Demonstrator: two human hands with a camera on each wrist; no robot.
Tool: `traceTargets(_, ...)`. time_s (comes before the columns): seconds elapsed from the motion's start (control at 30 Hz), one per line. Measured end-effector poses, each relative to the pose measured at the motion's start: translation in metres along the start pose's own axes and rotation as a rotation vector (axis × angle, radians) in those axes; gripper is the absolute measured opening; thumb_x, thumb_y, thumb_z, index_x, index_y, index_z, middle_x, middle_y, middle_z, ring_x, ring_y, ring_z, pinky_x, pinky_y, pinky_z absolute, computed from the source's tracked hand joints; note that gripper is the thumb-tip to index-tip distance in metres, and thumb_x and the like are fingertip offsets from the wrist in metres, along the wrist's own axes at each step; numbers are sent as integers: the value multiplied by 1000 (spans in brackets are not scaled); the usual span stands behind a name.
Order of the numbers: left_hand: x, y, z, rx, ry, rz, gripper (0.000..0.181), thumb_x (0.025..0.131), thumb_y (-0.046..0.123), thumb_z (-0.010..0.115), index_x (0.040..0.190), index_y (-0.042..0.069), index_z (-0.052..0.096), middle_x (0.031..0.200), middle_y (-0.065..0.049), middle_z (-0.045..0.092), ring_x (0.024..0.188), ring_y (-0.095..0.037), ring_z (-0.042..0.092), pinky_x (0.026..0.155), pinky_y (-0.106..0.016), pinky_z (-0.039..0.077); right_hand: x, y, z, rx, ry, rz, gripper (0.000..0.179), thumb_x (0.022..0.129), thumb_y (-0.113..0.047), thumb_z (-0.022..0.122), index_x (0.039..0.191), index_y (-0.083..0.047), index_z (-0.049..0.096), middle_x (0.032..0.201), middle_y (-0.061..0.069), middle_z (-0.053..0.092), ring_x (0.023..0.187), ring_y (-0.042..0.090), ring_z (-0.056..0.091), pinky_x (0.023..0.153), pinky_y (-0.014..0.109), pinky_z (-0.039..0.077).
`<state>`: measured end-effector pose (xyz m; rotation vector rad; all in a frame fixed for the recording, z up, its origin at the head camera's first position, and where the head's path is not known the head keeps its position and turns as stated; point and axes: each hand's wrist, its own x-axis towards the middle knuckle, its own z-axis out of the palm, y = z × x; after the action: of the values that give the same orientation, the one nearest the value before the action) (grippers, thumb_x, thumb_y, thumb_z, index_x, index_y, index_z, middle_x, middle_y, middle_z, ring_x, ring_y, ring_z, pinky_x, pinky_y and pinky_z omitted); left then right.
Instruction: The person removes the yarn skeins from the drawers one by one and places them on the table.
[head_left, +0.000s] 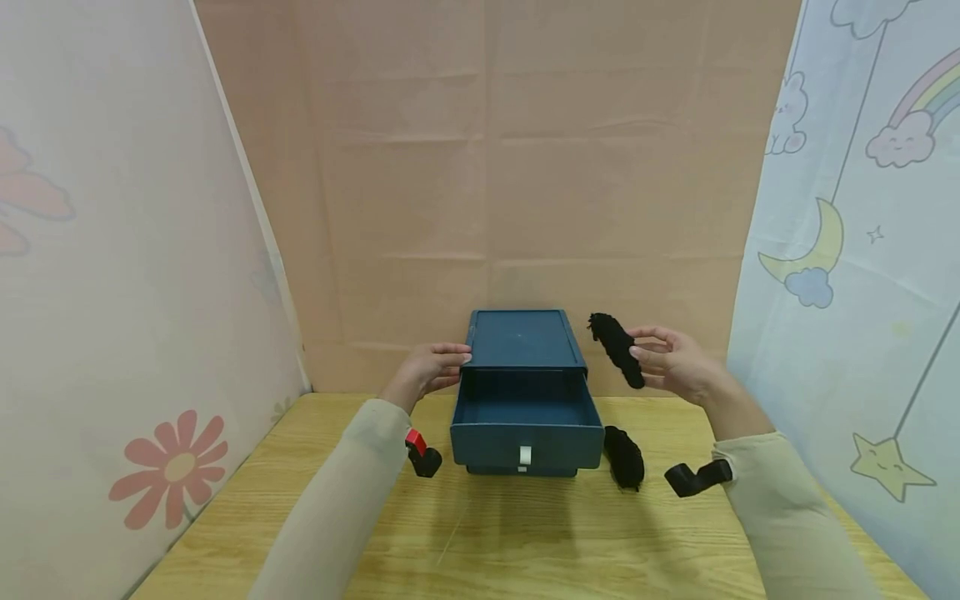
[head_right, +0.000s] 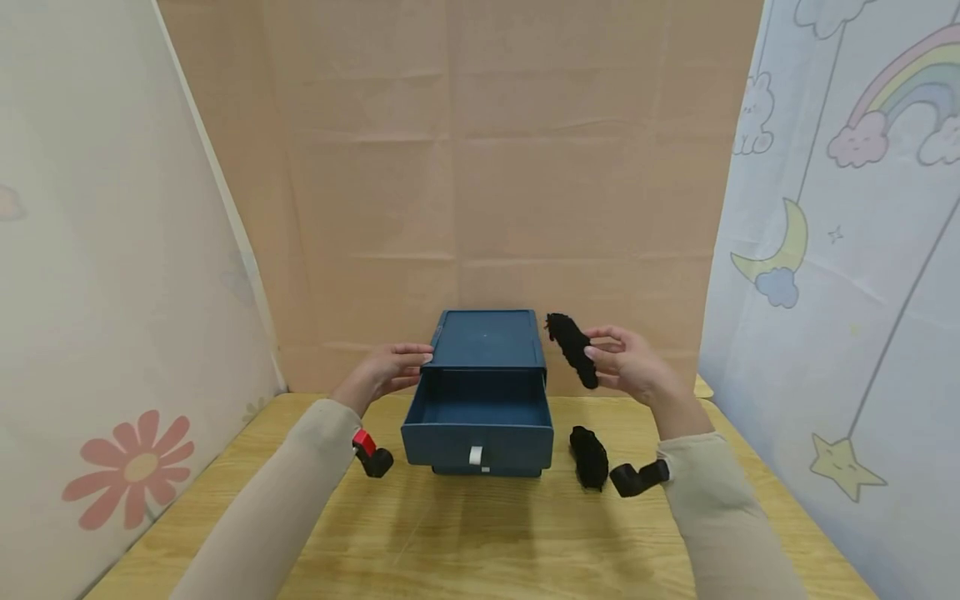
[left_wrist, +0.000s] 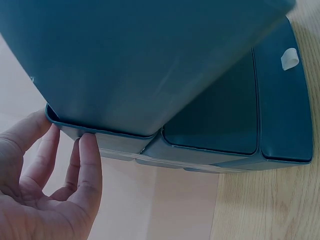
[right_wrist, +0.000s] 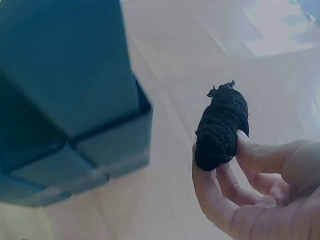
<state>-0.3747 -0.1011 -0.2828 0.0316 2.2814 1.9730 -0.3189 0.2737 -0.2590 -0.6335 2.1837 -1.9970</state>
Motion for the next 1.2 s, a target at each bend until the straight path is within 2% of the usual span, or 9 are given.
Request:
traceTargets(0.1, 0, 0, -1, 10, 4, -1, 26, 84, 19, 69, 109, 12, 67, 109, -8, 60, 89, -22, 58, 82, -29, 52, -6, 11, -8, -40, 91, 76, 23, 94, -20, 55, 115, -22, 46, 106, -4, 49, 85, 9, 54, 75, 25, 50)
traceTargets(0.2, 0, 0, -1, 14, 3, -8, 27, 84, 20, 69, 109, 13, 68, 108, -8, 61, 88, -21, 59, 82, -29, 52, -12, 24, -15, -41, 148, 143, 27, 94, -20, 54, 119, -21, 44, 110, -2, 44, 86, 9, 54, 76, 26, 50)
traceTargets(0.3, -1, 1, -1, 17, 2, -16, 27, 83, 21, 69, 109, 14, 68, 108, -7, 61, 88, -20, 60, 81, -29, 52, -16, 43, -21, -60, 163, 181, 33, 96, -19, 51, 127, -14, 40, 118, 4, 41, 87, 8, 54, 78, 27, 50)
traceTargets(0.5, -2, 3, 0, 26, 3, -23, 27, 84, 21, 69, 110, 14, 67, 107, -7, 61, 87, -20, 58, 82, -29, 52, -26, 79, -30, -110, 194, 279, 53, 97, -19, 48, 139, 3, 26, 136, 25, 27, 88, 8, 54, 79, 29, 52)
traceTargets(0.6, -2, 3, 0, 23, 2, -25, 27, 84, 21, 68, 110, 14, 67, 108, -7, 61, 88, -20, 58, 85, -31, 51, -32, 94, -32, -81, 223, 330, 54, 96, -16, 49, 140, 5, 25, 126, 22, 40, 86, 9, 57, 77, 30, 52)
traceTargets(0.73, -2, 2, 0, 21, 1, -20, 27, 85, 20, 68, 110, 13, 67, 110, -7, 61, 89, -21, 59, 88, -34, 49, -38, 116, -36, -68, 270, 376, 54, 96, -12, 50, 139, 7, 25, 105, 5, 51, 73, 11, 58, 71, 30, 53)
traceTargets(0.97, -1, 2, 0, 13, 6, -16, 26, 83, 21, 69, 108, 14, 68, 109, -7, 61, 89, -21, 58, 85, -31, 51, -45, 145, -39, -72, 366, 449, 47, 94, -9, 52, 135, 7, 33, 99, 6, 50, 63, 12, 54, 59, 28, 52)
traceTargets(1.07, -2, 2, 0, 12, 6, -16, 26, 83, 21, 69, 108, 14, 68, 108, -7, 61, 88, -21, 57, 86, -31, 50, -45, 153, -41, -70, 379, 457, 46, 94, -7, 52, 132, 10, 34, 94, 7, 50, 59, 12, 53, 56, 27, 50)
traceTargets(1.2, -3, 1, 0, 20, 6, -11, 26, 83, 21, 69, 109, 14, 68, 109, -7, 61, 90, -22, 57, 85, -31, 51, -44, 161, -40, -81, 386, 462, 40, 94, -4, 50, 128, 11, 36, 76, 4, 52, 50, 9, 46, 50, 26, 43)
